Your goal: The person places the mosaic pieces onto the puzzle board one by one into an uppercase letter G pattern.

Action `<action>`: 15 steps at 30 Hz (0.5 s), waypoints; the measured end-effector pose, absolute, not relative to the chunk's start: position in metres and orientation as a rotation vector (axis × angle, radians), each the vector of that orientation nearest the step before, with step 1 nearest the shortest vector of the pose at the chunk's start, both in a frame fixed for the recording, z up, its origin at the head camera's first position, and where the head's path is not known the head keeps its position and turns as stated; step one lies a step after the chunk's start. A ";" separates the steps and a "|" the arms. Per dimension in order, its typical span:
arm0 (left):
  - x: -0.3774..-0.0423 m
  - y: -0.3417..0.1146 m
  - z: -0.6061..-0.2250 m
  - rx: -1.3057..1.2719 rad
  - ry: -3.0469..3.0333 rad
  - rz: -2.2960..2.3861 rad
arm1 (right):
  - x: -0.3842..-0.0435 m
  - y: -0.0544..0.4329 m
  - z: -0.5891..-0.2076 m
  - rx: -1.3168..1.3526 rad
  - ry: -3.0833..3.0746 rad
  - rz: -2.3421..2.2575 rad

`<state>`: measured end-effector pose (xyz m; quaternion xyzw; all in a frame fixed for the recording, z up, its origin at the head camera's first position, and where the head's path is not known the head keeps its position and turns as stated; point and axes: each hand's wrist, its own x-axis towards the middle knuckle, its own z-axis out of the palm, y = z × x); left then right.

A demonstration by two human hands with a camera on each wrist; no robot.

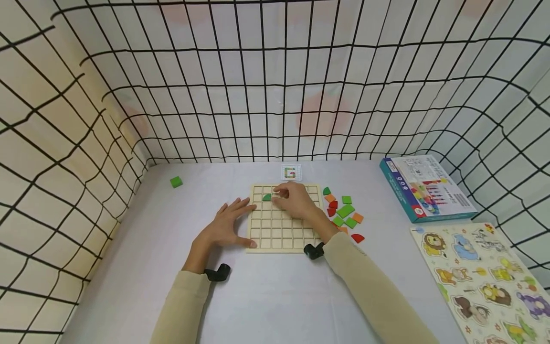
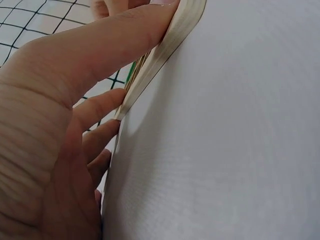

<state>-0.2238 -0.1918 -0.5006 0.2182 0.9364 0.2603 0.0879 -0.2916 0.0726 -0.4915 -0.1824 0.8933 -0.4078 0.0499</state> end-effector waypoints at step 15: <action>-0.224 -0.195 -0.505 0.659 2.778 0.807 | -0.286 0.162 -0.479 -0.384 2.811 -1.231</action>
